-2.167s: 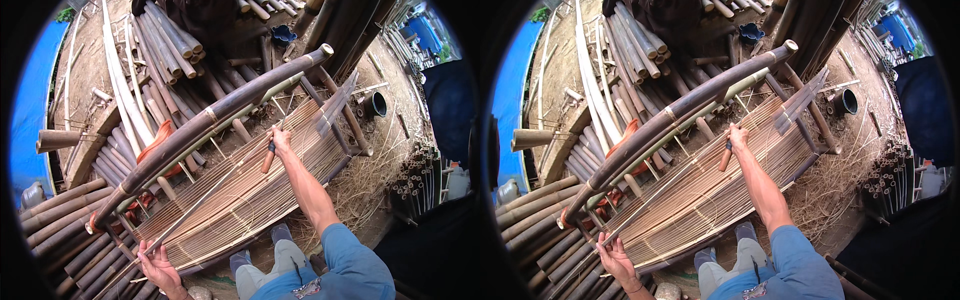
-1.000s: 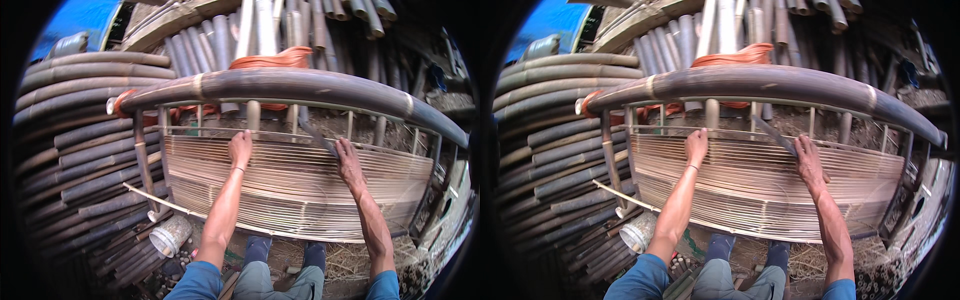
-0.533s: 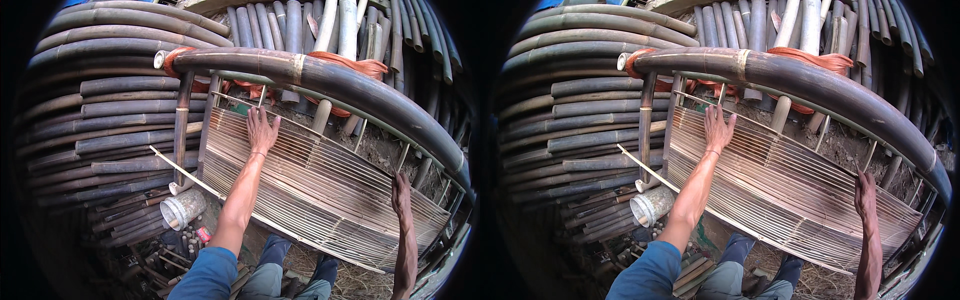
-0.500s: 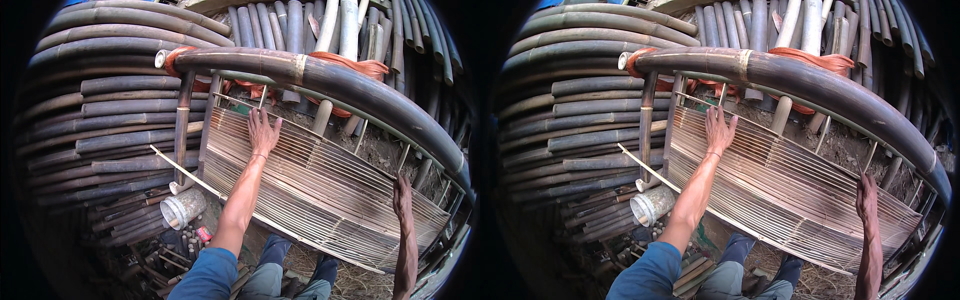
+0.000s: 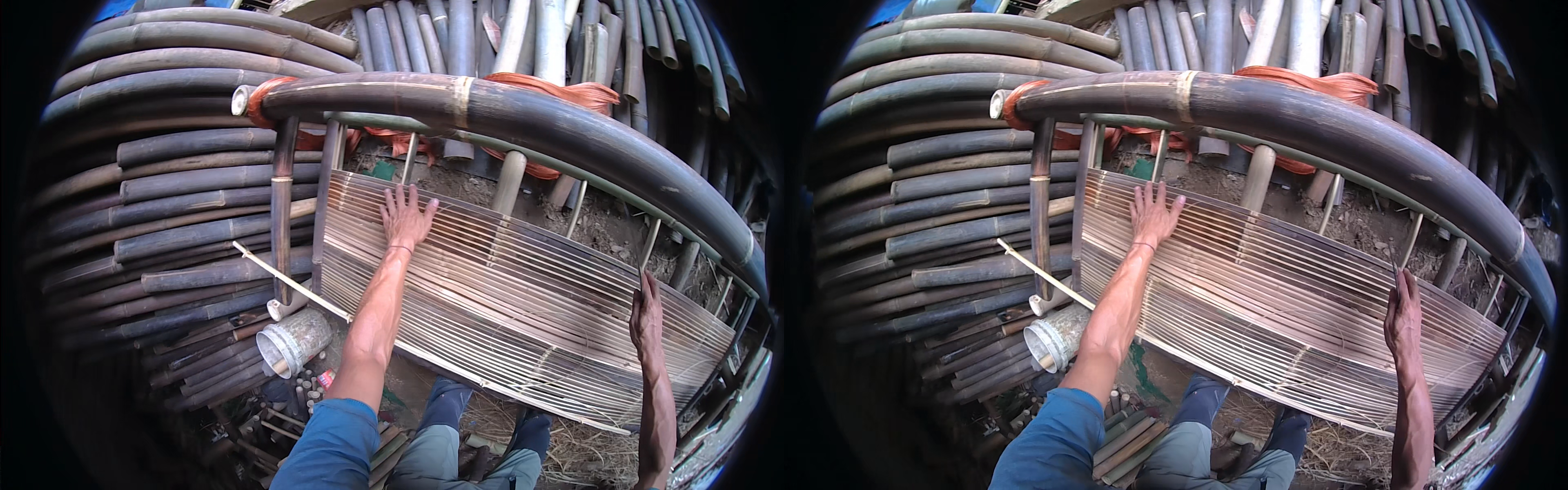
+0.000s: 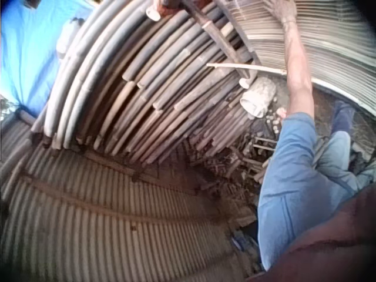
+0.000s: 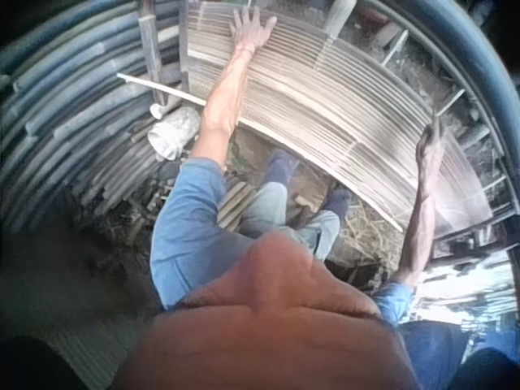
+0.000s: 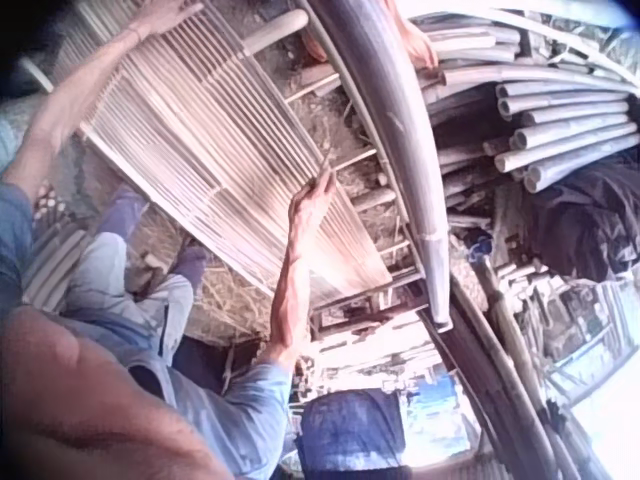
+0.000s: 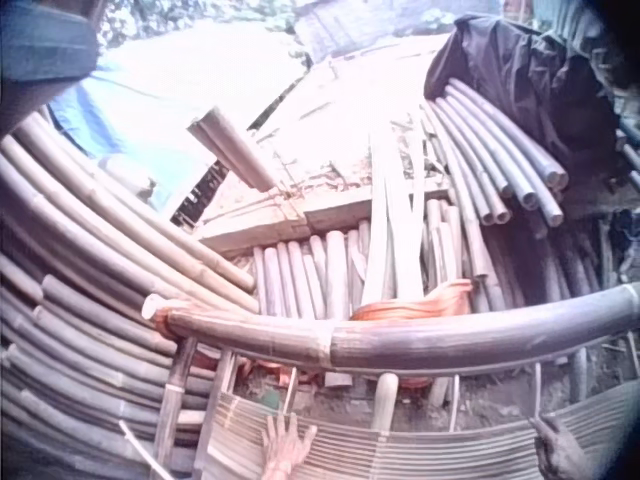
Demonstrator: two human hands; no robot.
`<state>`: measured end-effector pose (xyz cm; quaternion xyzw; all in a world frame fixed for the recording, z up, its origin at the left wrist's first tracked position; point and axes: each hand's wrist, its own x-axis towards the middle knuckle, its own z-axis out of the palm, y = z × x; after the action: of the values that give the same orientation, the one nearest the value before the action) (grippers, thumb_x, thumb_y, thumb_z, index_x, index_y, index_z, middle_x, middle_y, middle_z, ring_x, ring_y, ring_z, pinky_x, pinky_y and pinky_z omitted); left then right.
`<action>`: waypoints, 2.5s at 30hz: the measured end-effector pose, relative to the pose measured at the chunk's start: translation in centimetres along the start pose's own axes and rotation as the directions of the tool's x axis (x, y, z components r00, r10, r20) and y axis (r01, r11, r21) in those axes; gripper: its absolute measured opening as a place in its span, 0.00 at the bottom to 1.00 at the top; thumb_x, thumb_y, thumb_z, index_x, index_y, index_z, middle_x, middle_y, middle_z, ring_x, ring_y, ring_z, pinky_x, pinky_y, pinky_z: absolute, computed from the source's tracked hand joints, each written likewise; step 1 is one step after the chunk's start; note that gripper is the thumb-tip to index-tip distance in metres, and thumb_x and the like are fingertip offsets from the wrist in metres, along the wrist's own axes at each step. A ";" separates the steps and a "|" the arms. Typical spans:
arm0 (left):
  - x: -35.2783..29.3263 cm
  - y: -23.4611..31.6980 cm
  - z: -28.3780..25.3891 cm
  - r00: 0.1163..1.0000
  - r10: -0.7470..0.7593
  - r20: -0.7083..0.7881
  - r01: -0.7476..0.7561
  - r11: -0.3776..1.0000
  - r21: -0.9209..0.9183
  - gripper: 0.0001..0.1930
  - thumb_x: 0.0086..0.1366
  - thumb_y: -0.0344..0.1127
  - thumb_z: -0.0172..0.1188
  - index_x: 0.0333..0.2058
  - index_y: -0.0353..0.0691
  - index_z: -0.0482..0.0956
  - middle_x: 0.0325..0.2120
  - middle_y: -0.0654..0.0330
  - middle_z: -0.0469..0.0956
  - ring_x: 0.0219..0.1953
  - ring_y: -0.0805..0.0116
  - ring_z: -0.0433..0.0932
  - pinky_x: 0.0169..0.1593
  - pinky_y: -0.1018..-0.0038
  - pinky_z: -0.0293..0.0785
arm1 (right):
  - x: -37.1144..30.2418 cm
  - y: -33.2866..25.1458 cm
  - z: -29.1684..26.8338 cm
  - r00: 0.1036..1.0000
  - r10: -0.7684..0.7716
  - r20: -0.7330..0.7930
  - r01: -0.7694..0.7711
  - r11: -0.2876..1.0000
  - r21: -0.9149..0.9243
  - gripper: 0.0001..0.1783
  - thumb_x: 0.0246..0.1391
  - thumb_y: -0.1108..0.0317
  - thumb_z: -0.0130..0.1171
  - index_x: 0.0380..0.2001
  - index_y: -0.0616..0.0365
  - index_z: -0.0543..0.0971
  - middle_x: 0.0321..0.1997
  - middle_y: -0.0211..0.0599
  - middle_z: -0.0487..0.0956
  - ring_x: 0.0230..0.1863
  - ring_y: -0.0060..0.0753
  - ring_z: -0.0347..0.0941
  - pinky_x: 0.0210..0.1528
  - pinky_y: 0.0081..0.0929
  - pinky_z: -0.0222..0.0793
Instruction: The person uses a machete to split long bamboo strips into thinner pieces on a wooden workbench. They repeatedly strike the bamboo with the machete, adjust the strips, and arrange the split pieces on the bench.
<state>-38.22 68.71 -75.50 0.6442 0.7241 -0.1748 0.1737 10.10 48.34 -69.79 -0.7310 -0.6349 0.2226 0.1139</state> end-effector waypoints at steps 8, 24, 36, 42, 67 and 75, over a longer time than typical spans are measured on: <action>0.9 -0.5 -0.8 0.986 0.165 0.001 -0.165 0.986 -0.017 0.37 0.62 0.50 0.52 0.64 0.35 0.54 0.66 0.50 0.51 0.68 0.51 0.50 0.68 0.60 0.51 | -5.5 2.0 -1.2 0.928 0.193 0.319 -0.065 0.925 -0.373 0.41 0.50 0.82 0.46 0.68 0.46 0.52 0.51 0.55 0.67 0.39 0.57 0.74 0.34 0.45 0.76; -0.8 6.7 -2.5 0.852 0.492 0.179 -0.469 0.869 -0.161 0.05 0.59 0.28 0.56 0.32 0.35 0.81 0.28 0.55 0.80 0.29 0.65 0.79 0.33 0.72 0.78 | -6.3 1.3 0.1 0.903 0.292 0.314 -0.189 0.928 -0.320 0.42 0.50 0.82 0.49 0.68 0.46 0.52 0.54 0.49 0.65 0.39 0.54 0.76 0.30 0.40 0.78; -5.4 16.1 -1.1 0.811 -0.036 0.584 0.180 0.965 -0.190 0.31 0.61 0.59 0.54 0.31 0.29 0.82 0.23 0.51 0.81 0.31 0.58 0.82 0.40 0.65 0.76 | -7.0 1.9 1.0 0.909 0.310 0.279 -0.241 0.936 -0.256 0.46 0.47 0.82 0.49 0.69 0.40 0.50 0.53 0.48 0.66 0.36 0.54 0.75 0.28 0.42 0.75; -4.5 12.3 2.0 0.983 -0.115 0.141 0.166 0.246 -0.955 0.11 0.63 0.33 0.53 0.25 0.35 0.77 0.15 0.65 0.72 0.14 0.79 0.67 0.18 0.82 0.65 | -6.4 1.5 0.3 0.892 0.336 0.301 -0.293 0.939 -0.180 0.43 0.49 0.81 0.48 0.68 0.40 0.53 0.53 0.46 0.67 0.38 0.52 0.77 0.33 0.42 0.77; -9.1 27.7 2.1 0.553 0.828 -0.093 -0.813 0.511 -0.280 0.20 0.67 0.46 0.51 0.46 0.36 0.76 0.42 0.52 0.75 0.47 0.53 0.72 0.51 0.63 0.68 | -23.3 3.9 -8.4 0.404 0.769 0.495 -0.471 -0.289 0.834 0.11 0.66 0.61 0.45 0.46 0.54 0.67 0.29 0.39 0.79 0.18 0.25 0.72 0.21 0.27 0.75; -9.5 32.4 7.4 0.697 0.708 0.111 -0.657 0.693 -0.297 0.12 0.64 0.44 0.56 0.31 0.44 0.84 0.31 0.60 0.78 0.41 0.57 0.72 0.46 0.60 0.61 | -29.4 4.0 -7.6 0.400 0.785 0.472 -0.679 -0.092 0.728 0.20 0.65 0.66 0.46 0.59 0.59 0.65 0.31 0.37 0.78 0.24 0.22 0.72 0.26 0.18 0.69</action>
<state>-4.74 60.42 -78.37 0.8194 0.4225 -0.0795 0.3791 14.36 19.78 -59.64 -0.7923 0.0890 0.4894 0.3535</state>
